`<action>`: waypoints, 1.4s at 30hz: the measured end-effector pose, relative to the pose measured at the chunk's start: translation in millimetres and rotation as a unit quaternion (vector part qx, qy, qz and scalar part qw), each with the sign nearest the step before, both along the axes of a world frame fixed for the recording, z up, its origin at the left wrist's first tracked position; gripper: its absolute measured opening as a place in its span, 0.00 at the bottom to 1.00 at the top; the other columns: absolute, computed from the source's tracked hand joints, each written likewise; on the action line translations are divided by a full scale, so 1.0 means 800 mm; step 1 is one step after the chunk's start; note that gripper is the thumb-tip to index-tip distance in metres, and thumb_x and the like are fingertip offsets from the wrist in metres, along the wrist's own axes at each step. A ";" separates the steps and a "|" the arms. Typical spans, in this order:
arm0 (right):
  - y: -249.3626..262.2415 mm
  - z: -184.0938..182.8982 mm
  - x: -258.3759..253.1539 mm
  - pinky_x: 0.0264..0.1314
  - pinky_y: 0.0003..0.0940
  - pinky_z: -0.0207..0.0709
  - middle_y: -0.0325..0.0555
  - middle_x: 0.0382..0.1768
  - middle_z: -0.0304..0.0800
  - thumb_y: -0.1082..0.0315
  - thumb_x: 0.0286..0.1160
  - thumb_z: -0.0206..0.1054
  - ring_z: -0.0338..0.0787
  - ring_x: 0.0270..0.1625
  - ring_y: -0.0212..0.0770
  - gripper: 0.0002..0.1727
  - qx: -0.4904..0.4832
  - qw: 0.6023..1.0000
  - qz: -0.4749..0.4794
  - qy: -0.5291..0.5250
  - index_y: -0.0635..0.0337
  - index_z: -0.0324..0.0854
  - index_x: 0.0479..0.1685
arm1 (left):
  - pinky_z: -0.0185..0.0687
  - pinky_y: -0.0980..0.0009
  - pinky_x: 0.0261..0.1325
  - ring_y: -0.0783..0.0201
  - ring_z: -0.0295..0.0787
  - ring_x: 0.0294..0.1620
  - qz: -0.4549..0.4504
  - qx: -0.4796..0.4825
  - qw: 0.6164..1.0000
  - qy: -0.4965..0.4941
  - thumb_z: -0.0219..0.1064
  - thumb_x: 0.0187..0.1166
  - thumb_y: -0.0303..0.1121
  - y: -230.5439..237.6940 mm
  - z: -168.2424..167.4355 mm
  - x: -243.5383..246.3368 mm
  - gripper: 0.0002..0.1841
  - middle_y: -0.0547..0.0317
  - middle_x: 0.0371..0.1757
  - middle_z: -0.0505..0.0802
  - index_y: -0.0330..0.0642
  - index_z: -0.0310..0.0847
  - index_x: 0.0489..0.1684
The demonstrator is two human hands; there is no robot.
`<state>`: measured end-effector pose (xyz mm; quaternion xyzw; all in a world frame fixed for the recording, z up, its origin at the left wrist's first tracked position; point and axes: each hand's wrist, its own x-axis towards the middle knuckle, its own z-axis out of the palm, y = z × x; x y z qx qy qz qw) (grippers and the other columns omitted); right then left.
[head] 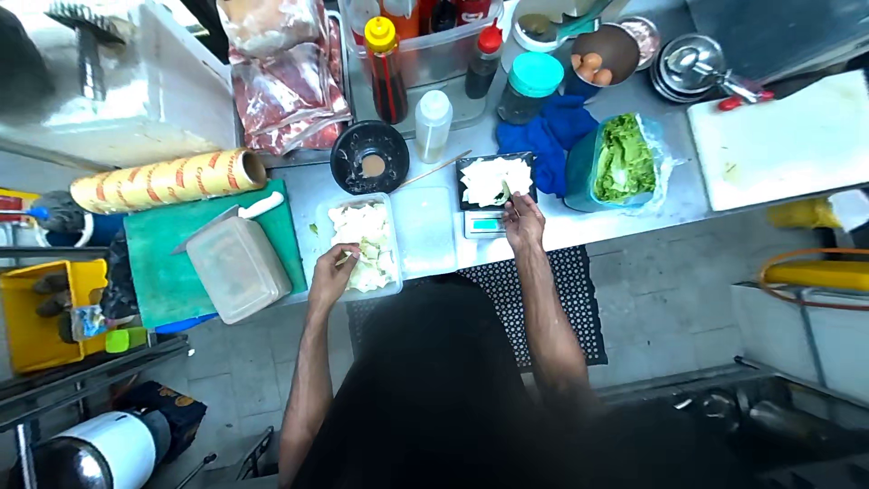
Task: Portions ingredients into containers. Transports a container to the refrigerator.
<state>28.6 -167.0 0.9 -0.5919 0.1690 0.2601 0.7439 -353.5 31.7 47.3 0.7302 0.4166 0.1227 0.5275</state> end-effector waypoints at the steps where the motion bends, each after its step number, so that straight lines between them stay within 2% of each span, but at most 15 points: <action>1: 0.004 0.000 -0.002 0.33 0.28 0.84 0.42 0.43 0.90 0.68 0.76 0.74 0.87 0.32 0.32 0.16 0.017 1.000 -0.010 0.007 0.58 0.81 0.60 | 0.89 0.59 0.59 0.61 0.92 0.52 0.001 0.004 1.000 0.000 0.66 0.86 0.35 0.001 0.002 0.003 0.10 0.54 0.57 0.93 0.41 0.87 0.55; 3: 0.013 0.002 -0.007 0.33 0.27 0.84 0.42 0.41 0.90 0.68 0.75 0.74 0.86 0.31 0.32 0.15 0.043 0.999 -0.012 0.007 0.58 0.82 0.58 | 0.91 0.59 0.54 0.61 0.92 0.46 0.011 0.001 1.000 -0.006 0.65 0.86 0.34 0.003 0.008 0.007 0.09 0.54 0.51 0.93 0.41 0.85 0.56; 5: 0.023 0.007 -0.015 0.33 0.28 0.85 0.43 0.42 0.91 0.69 0.76 0.74 0.88 0.32 0.33 0.15 0.042 0.999 0.002 -0.004 0.60 0.82 0.58 | 0.94 0.59 0.50 0.60 0.93 0.44 0.027 -0.011 1.000 -0.010 0.65 0.87 0.33 0.003 0.013 0.011 0.10 0.53 0.51 0.92 0.40 0.83 0.58; 9: 0.039 0.007 -0.023 0.35 0.30 0.86 0.46 0.41 0.94 0.67 0.73 0.77 0.90 0.34 0.34 0.16 -0.045 0.992 0.053 -0.101 0.65 0.87 0.55 | 0.95 0.59 0.47 0.59 0.94 0.42 0.051 -0.028 0.998 -0.026 0.66 0.86 0.32 0.000 0.011 0.013 0.10 0.53 0.50 0.92 0.41 0.83 0.59; 13: 0.051 0.007 -0.017 0.27 0.30 0.83 0.47 0.38 0.95 0.64 0.72 0.79 0.89 0.29 0.34 0.16 -0.102 0.975 0.091 -0.178 0.66 0.89 0.53 | 0.96 0.58 0.47 0.57 0.95 0.41 0.077 -0.060 0.994 -0.047 0.69 0.84 0.31 -0.005 0.011 0.010 0.13 0.53 0.49 0.93 0.42 0.84 0.62; 16: 0.054 0.006 -0.011 0.25 0.34 0.86 0.45 0.34 0.95 0.61 0.70 0.80 0.91 0.26 0.37 0.18 -0.193 0.943 0.130 -0.236 0.62 0.89 0.54 | 0.95 0.58 0.50 0.56 0.95 0.43 0.093 -0.089 0.990 -0.056 0.74 0.79 0.32 -0.008 0.009 0.008 0.14 0.52 0.51 0.94 0.41 0.88 0.60; 19: 0.052 0.010 -0.009 0.31 0.42 0.88 0.43 0.31 0.95 0.52 0.71 0.79 0.92 0.26 0.39 0.22 -0.293 0.901 0.166 -0.274 0.58 0.87 0.56 | 0.94 0.58 0.53 0.56 0.95 0.44 0.101 -0.112 0.986 -0.068 0.75 0.78 0.30 -0.010 0.008 0.005 0.12 0.52 0.52 0.95 0.39 0.89 0.56; 21: 0.047 0.013 -0.009 0.32 0.44 0.89 0.41 0.27 0.93 0.47 0.72 0.77 0.92 0.25 0.39 0.23 -0.314 0.890 0.167 -0.286 0.56 0.88 0.54 | 0.94 0.58 0.54 0.56 0.95 0.43 0.112 -0.126 0.982 -0.084 0.73 0.78 0.27 -0.012 0.007 0.004 0.10 0.52 0.51 0.94 0.37 0.88 0.54; 23: 0.041 0.019 -0.010 0.28 0.40 0.88 0.39 0.26 0.93 0.46 0.74 0.75 0.91 0.23 0.37 0.23 -0.301 0.892 0.160 -0.296 0.55 0.87 0.54 | 0.94 0.57 0.55 0.58 0.94 0.44 0.130 -0.144 0.976 -0.103 0.70 0.81 0.26 -0.014 0.008 0.005 0.08 0.52 0.50 0.92 0.36 0.85 0.53; 27: 0.027 0.033 -0.021 0.26 0.34 0.85 0.41 0.33 0.95 0.52 0.82 0.69 0.90 0.25 0.36 0.18 -0.196 0.918 0.173 -0.298 0.57 0.87 0.56 | 0.93 0.55 0.55 0.61 0.93 0.45 0.180 -0.184 0.955 -0.150 0.64 0.85 0.26 -0.016 0.005 0.007 0.08 0.57 0.46 0.91 0.39 0.80 0.57; 32: 0.026 0.055 -0.070 0.28 0.33 0.84 0.47 0.40 0.94 0.62 0.87 0.64 0.90 0.30 0.38 0.14 -0.065 0.925 0.273 -0.255 0.63 0.85 0.58 | 0.92 0.57 0.53 0.63 0.91 0.42 0.219 -0.245 0.921 -0.208 0.63 0.86 0.28 -0.017 0.009 0.014 0.07 0.58 0.46 0.91 0.42 0.79 0.57; 34: 0.033 0.064 -0.098 0.33 0.35 0.87 0.49 0.44 0.94 0.64 0.86 0.63 0.91 0.34 0.39 0.16 -0.027 0.908 0.355 -0.219 0.66 0.84 0.62 | 0.92 0.57 0.52 0.63 0.90 0.41 0.217 -0.265 0.913 -0.221 0.64 0.86 0.28 -0.018 0.014 0.019 0.07 0.58 0.45 0.91 0.43 0.80 0.56; 36: 0.044 0.072 -0.126 0.37 0.37 0.88 0.49 0.47 0.94 0.65 0.85 0.65 0.92 0.39 0.40 0.17 0.015 0.874 0.445 -0.195 0.65 0.83 0.64 | 0.92 0.56 0.53 0.62 0.92 0.43 0.190 -0.267 0.918 -0.224 0.64 0.86 0.29 -0.019 0.018 0.021 0.07 0.57 0.47 0.91 0.44 0.80 0.57; 40: 0.076 0.086 -0.175 0.49 0.42 0.91 0.48 0.58 0.92 0.59 0.78 0.73 0.93 0.47 0.42 0.26 0.046 0.789 0.583 -0.191 0.60 0.81 0.73 | 0.94 0.57 0.50 0.60 0.93 0.44 0.102 -0.219 0.946 -0.215 0.67 0.84 0.28 -0.024 0.034 0.028 0.10 0.54 0.49 0.93 0.42 0.81 0.58; 42: 0.091 0.090 -0.191 0.54 0.43 0.90 0.49 0.59 0.90 0.59 0.77 0.75 0.93 0.50 0.43 0.26 0.056 0.766 0.614 -0.180 0.59 0.82 0.72 | 0.94 0.59 0.47 0.61 0.93 0.42 0.067 -0.185 0.960 -0.199 0.66 0.85 0.29 -0.027 0.044 0.035 0.09 0.55 0.48 0.93 0.43 0.80 0.59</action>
